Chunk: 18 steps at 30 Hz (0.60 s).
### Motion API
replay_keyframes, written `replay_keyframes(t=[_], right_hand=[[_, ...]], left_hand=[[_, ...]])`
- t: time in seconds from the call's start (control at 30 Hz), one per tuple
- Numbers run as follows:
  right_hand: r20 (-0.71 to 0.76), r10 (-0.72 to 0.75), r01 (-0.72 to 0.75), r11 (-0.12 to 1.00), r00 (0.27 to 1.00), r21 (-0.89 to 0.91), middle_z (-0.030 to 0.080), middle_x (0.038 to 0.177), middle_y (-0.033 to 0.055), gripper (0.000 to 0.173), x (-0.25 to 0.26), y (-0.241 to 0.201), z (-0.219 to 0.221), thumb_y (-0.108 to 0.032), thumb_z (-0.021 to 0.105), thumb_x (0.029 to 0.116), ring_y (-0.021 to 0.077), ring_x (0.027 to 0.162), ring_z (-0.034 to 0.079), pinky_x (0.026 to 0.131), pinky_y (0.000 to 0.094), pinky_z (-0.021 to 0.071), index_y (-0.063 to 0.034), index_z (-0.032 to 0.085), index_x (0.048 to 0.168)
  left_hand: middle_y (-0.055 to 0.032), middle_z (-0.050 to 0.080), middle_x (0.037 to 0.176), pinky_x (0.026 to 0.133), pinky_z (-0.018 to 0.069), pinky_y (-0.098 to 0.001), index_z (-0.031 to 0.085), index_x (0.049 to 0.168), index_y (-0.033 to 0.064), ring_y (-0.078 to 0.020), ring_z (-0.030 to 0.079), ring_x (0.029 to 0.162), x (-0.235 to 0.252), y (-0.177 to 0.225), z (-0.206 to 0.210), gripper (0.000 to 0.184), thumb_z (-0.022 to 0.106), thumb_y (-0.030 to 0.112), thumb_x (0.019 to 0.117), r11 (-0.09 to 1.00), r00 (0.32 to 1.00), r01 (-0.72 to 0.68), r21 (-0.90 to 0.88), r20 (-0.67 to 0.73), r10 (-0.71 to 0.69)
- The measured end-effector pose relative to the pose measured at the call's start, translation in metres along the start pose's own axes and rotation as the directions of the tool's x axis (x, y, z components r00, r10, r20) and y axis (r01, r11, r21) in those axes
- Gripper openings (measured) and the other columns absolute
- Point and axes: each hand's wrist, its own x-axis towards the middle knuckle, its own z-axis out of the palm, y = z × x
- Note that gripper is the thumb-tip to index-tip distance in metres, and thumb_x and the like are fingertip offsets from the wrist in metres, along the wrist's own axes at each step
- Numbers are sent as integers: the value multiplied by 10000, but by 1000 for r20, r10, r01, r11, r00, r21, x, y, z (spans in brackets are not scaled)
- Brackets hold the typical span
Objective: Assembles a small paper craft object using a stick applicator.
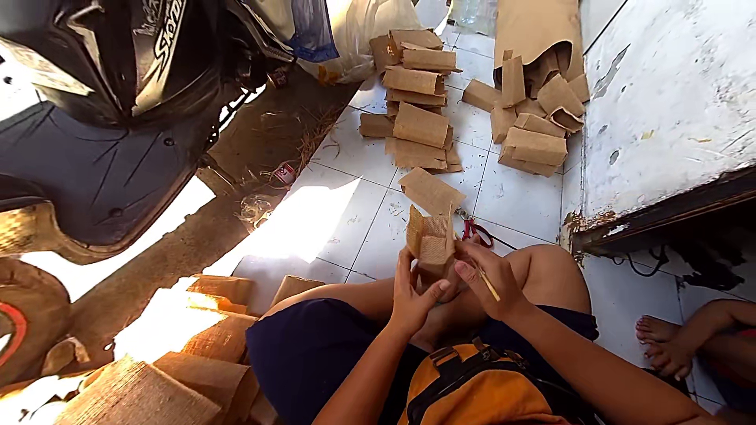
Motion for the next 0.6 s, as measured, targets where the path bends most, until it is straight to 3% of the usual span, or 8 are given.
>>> replay_keyframes(t=[0.1, 0.17, 0.23, 0.3, 0.37, 0.4, 0.5, 0.6], right_hand=[[24, 194, -195, 962, 981, 190, 726, 1028, 31, 643, 17, -1, -16, -596, 517, 981, 56, 960, 681, 876, 304, 568, -38, 661, 1267], [23, 255, -254, 947, 967, 198, 723, 942, 11, 366, 26, 1, -28, -371, 609, 985, 58, 875, 688, 808, 305, 581, -63, 696, 1163], [26, 196, -198, 970, 980, 142, 705, 927, 6, 217, 32, 6, -37, -236, 607, 1011, 51, 851, 660, 786, 287, 551, -59, 725, 1052], [118, 110, -121, 988, 987, 94, 667, 964, -8, 224, 36, 10, -48, -235, 581, 1017, 44, 875, 621, 796, 260, 522, -75, 736, 986], [239, 65, -90, 991, 969, 97, 615, 932, -11, 251, 39, 9, -55, -264, 583, 1017, 46, 839, 587, 756, 233, 505, -80, 735, 940], [286, 55, -91, 989, 957, 114, 601, 903, -18, 251, 40, 8, -56, -272, 588, 1012, 39, 815, 581, 733, 218, 499, -85, 726, 916], [361, 119, -227, 935, 925, 274, 685, 935, 0, 164, 41, 6, -54, -225, 689, 953, 71, 845, 657, 760, 243, 565, -79, 739, 1009], [368, 214, -345, 875, 905, 341, 740, 929, 43, 195, 42, 4, -50, -82, 743, 903, 109, 823, 709, 753, 272, 605, -66, 722, 1096]], left_hand=[[-213, 346, 1572, 1141, 440, -452, 404, 1526, 15, -259, 421, 1427, -4, -9, 3, 846, 700, 514, 910, 947, 962, -251, 199, 155, 223], [-218, 489, 1455, 1045, 512, -414, 557, 1428, 44, -254, 542, 1302, -2, -11, 3, 588, 709, 298, 920, 871, 935, -353, 341, 147, 322], [-160, 595, 1310, 991, 507, -392, 659, 1256, 92, -225, 580, 1208, 1, -12, 1, 422, 755, 219, 865, 807, 909, -383, 450, 28, 416], [-113, 466, 1387, 1058, 428, -368, 500, 1276, 152, -186, 462, 1312, 4, -9, -6, 581, 815, 343, 826, 812, 915, -340, 474, -33, 403], [-110, 398, 1530, 1153, 368, -409, 353, 1422, 136, -183, 381, 1436, 7, -3, -13, 843, 858, 388, 796, 877, 948, -305, 370, 34, 316], [-96, 442, 1526, 1170, 363, -424, 302, 1489, 122, -174, 412, 1426, 8, 0, -15, 935, 875, 355, 788, 914, 961, -276, 298, 82, 264], [-70, 633, 1268, 1051, 519, -394, 209, 1560, 141, -154, 630, 1180, 7, 3, -12, 1051, 897, 259, 773, 975, 982, -156, 158, 131, 136], [-79, 571, 1357, 993, 549, -362, 193, 1538, 184, -140, 647, 1147, 3, -3, -12, 981, 856, 317, 828, 935, 961, -254, 247, 178, 214]])
